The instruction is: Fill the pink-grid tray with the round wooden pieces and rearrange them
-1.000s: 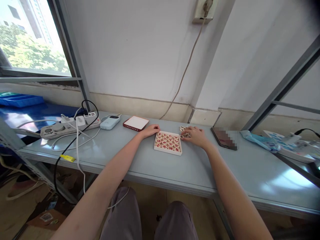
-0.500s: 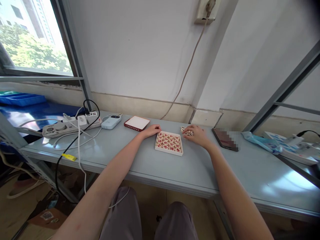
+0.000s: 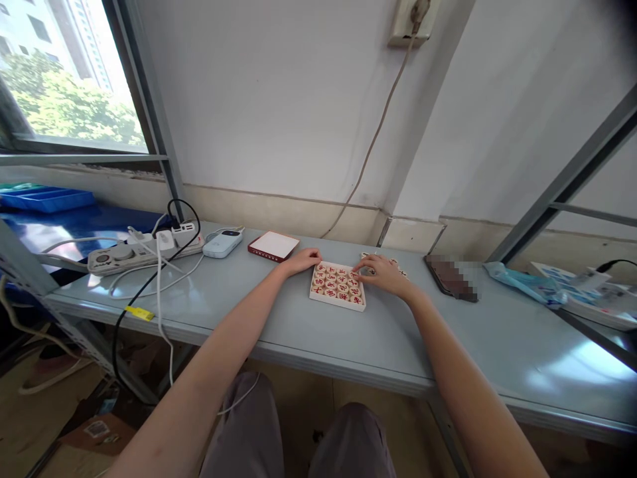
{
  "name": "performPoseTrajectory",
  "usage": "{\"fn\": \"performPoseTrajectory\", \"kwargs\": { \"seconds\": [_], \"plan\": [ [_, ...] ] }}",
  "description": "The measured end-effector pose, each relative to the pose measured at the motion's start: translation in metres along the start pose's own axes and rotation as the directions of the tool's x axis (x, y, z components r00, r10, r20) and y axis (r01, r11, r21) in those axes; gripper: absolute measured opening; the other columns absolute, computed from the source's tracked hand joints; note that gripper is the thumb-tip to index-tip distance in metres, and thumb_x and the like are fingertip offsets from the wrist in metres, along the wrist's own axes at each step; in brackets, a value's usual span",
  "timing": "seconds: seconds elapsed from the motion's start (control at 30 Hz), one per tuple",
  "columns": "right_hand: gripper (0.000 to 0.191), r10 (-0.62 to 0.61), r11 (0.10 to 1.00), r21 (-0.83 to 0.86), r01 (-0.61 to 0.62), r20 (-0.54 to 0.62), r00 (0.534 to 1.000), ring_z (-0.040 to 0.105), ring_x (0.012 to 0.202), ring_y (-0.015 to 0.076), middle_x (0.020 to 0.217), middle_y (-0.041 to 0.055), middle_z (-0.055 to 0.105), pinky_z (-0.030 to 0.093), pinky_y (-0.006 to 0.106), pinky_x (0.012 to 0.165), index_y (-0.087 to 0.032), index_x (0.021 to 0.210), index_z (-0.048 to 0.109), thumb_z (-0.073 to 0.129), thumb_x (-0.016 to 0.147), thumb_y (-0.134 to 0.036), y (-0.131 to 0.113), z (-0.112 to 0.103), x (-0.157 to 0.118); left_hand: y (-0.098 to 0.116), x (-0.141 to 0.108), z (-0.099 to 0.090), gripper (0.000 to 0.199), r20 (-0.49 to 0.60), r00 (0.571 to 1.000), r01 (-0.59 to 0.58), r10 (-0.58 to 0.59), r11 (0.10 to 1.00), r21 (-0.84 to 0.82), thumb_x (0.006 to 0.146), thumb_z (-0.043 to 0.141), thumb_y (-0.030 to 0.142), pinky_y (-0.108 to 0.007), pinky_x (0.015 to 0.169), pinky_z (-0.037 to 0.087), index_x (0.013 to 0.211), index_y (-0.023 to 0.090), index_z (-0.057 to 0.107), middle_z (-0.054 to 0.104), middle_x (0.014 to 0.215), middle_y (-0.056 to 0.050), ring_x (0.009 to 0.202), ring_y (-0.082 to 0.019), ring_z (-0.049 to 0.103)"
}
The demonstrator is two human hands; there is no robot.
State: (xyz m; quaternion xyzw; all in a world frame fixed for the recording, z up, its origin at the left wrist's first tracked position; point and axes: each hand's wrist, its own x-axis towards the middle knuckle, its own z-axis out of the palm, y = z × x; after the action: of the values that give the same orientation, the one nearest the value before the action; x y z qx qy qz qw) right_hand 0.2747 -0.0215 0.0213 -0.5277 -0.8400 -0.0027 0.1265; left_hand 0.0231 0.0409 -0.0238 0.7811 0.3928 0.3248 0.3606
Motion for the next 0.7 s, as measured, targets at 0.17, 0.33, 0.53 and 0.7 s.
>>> {"fn": "performPoseTrajectory", "kwargs": {
  "seconds": [0.17, 0.33, 0.53, 0.7],
  "plan": [
    [0.033, 0.015, 0.999, 0.038, -0.015, -0.003, 1.000, 0.046, 0.109, 0.0276, 0.116, 0.0050, 0.055, 0.031, 0.045, 0.092, -0.029, 0.090, 0.066, 0.049, 0.077, -0.054, 0.0028, 0.0018, 0.0028, -0.0021, 0.0007, 0.0002, 0.016, -0.003, 1.000, -0.008, 0.008, 1.000, 0.002, 0.070, 0.048, 0.029, -0.026, 0.073, 0.042, 0.077, 0.016, 0.054, 0.059, 0.082, -0.001, 0.081, -0.016, 0.055],
    [0.031, -0.033, 0.998, 0.054, 0.032, 0.010, 0.999, 0.046, 0.107, 0.0267, 0.112, 0.0046, 0.057, 0.035, 0.042, 0.089, -0.028, 0.089, 0.067, 0.048, 0.078, -0.050, 0.0010, 0.0012, 0.0030, -0.0011, 0.0006, 0.0000, 0.016, -0.008, 1.000, -0.003, 0.003, 1.000, 0.025, 0.070, 0.049, 0.029, -0.027, 0.074, 0.043, 0.078, 0.016, 0.055, 0.059, 0.082, -0.002, 0.081, -0.016, 0.055],
    [0.032, -0.041, 0.998, -0.038, 0.041, 0.016, 0.999, 0.046, 0.107, 0.0279, 0.115, 0.0027, 0.056, 0.033, 0.047, 0.088, -0.035, 0.094, 0.067, 0.042, 0.081, -0.051, -0.0048, -0.0016, -0.0012, 0.0049, -0.0023, -0.0006, 0.016, -0.004, 1.000, 0.003, -0.003, 1.000, 0.026, 0.071, 0.049, 0.029, -0.027, 0.075, 0.042, 0.077, 0.016, 0.055, 0.060, 0.083, -0.002, 0.082, -0.017, 0.055],
    [0.033, -0.043, 0.999, 0.010, 0.044, -0.008, 0.999, 0.045, 0.107, 0.0269, 0.115, 0.0040, 0.056, 0.035, 0.043, 0.088, -0.030, 0.093, 0.066, 0.046, 0.079, -0.051, -0.0031, 0.0000, 0.0010, 0.0035, -0.0016, -0.0006, 0.016, -0.005, 1.000, 0.006, -0.006, 0.999, 0.031, 0.071, 0.048, 0.029, -0.027, 0.074, 0.042, 0.077, 0.016, 0.055, 0.060, 0.083, -0.002, 0.081, -0.016, 0.055]
  ]
}}
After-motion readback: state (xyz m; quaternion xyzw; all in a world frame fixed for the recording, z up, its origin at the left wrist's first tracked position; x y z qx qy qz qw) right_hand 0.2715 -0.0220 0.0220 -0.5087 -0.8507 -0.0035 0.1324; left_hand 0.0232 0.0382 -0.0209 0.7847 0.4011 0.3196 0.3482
